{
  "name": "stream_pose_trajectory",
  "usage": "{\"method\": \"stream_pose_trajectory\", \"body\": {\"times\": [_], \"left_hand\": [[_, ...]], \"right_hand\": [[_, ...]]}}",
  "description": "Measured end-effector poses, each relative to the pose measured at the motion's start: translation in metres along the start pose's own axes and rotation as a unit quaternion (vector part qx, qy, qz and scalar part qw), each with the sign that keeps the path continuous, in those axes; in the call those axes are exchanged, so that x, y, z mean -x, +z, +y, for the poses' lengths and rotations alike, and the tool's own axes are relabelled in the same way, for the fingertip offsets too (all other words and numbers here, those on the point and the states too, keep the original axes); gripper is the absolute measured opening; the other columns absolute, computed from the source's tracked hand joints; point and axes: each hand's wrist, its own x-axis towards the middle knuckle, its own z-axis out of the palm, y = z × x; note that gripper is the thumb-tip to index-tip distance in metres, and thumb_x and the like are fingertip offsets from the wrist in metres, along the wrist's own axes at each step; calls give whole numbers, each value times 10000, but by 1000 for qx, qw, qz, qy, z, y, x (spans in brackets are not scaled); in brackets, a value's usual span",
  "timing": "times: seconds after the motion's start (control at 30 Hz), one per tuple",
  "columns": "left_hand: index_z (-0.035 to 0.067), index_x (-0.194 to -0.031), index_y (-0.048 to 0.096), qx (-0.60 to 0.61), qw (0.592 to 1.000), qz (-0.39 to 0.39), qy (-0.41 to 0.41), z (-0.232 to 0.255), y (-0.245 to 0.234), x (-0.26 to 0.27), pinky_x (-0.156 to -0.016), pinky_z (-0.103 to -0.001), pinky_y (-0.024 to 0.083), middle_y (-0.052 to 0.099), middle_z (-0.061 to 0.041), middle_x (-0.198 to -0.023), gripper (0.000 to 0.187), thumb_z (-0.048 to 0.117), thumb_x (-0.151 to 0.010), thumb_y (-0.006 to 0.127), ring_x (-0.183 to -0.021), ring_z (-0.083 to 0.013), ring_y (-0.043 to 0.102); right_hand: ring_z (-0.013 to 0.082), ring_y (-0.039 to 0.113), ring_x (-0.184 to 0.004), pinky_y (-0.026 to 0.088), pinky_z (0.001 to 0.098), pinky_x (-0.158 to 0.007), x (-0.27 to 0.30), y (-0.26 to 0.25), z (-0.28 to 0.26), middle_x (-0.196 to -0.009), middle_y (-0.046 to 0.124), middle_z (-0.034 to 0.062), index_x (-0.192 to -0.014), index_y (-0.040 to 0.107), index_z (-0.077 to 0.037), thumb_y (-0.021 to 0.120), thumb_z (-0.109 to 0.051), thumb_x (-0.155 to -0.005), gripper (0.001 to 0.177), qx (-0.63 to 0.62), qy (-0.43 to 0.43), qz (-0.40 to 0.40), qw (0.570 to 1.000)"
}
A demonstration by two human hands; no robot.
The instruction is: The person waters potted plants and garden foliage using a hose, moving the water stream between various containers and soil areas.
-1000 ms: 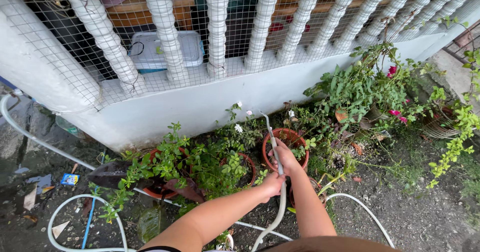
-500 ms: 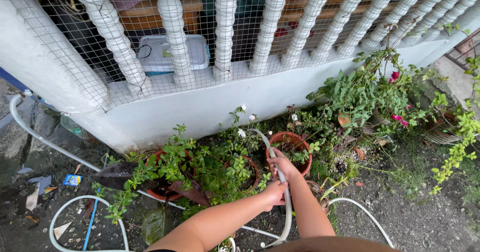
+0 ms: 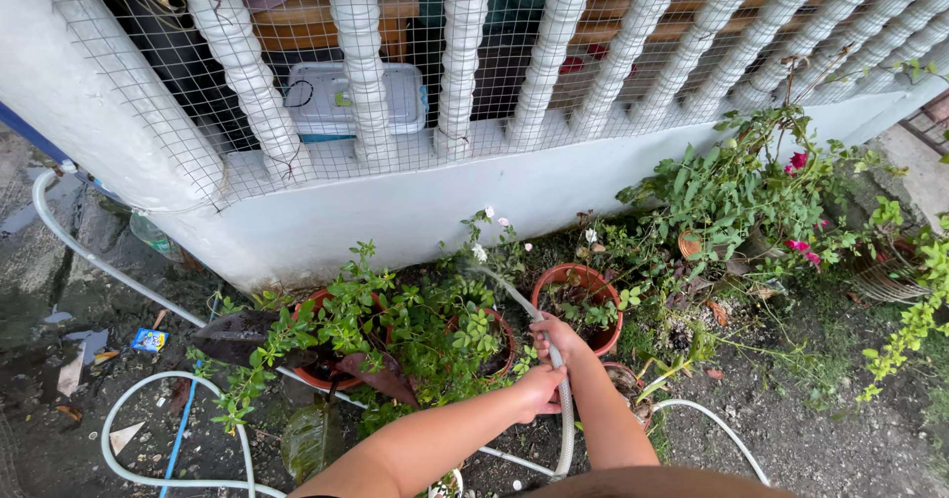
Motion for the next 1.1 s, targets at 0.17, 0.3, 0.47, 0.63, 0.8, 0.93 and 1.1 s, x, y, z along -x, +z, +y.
{"method": "stream_pose_trajectory", "body": {"times": [0.17, 0.3, 0.47, 0.63, 0.8, 0.93, 1.1], "left_hand": [[238, -1200, 560, 0, 1000, 8, -8, -5, 1, 4, -950, -429, 539, 627, 40, -1034, 227, 402, -1089, 449, -938, -148, 649], [243, -1180, 579, 3, 999, 8, -33, -8, 6, 5, -954, -429, 529, 624, 50, -1016, 250, 445, -1090, 462, -930, -145, 639], [258, -1170, 575, 6, 999, -2, -46, -17, 8, 7, -963, -429, 526, 628, 54, -1020, 232, 436, -1088, 451, -938, -141, 643], [238, -1159, 571, 1, 999, -2, -51, -27, 10, 4, -956, -440, 523, 628, 54, -1005, 231, 424, -1089, 452, -931, -143, 632], [203, -1135, 566, -6, 999, -8, -44, -32, 17, 5, -943, -454, 535, 629, 31, -997, 235, 412, -1091, 467, -927, -159, 637], [210, -1146, 576, -26, 999, -16, -40, -36, 23, 10, -945, -455, 529, 630, 36, -1024, 233, 407, -1091, 465, -945, -154, 633], [214, -1172, 572, -20, 999, -32, -33, -42, 22, 29, -973, -457, 526, 652, 46, -1078, 240, 404, -1092, 448, -992, -153, 649]], "right_hand": [[76, 372, -438, 290, 231, -376, 2, 1, 7, -636, 434, -8, -1101, 429, -170, 594, -19, -909, 295, 6, 15, 4, 1000], [64, 374, -447, 293, 227, -385, 8, -3, 12, -639, 428, -23, -1030, 402, -157, 591, -43, -933, 242, 13, 28, 7, 1000], [61, 368, -440, 287, 223, -384, 12, -6, 22, -629, 420, -30, -1024, 462, -150, 547, -52, -923, 164, 23, 38, 34, 998], [74, 367, -440, 277, 226, -367, 18, -11, 29, -636, 431, -3, -967, 405, -125, 557, -7, -915, 200, -4, 18, 67, 998], [68, 367, -430, 278, 228, -348, 28, -19, 30, -617, 435, 9, -926, 429, -44, 542, 25, -893, 136, -8, 2, 45, 999], [79, 350, -404, 274, 245, -342, 37, -20, 33, -609, 469, 24, -940, 457, -58, 543, 5, -881, 122, 16, -33, 84, 996], [77, 356, -415, 280, 242, -353, 43, -11, 42, -609, 431, 0, -1087, 471, -85, 585, -17, -907, 224, 41, -21, 68, 997]]}}
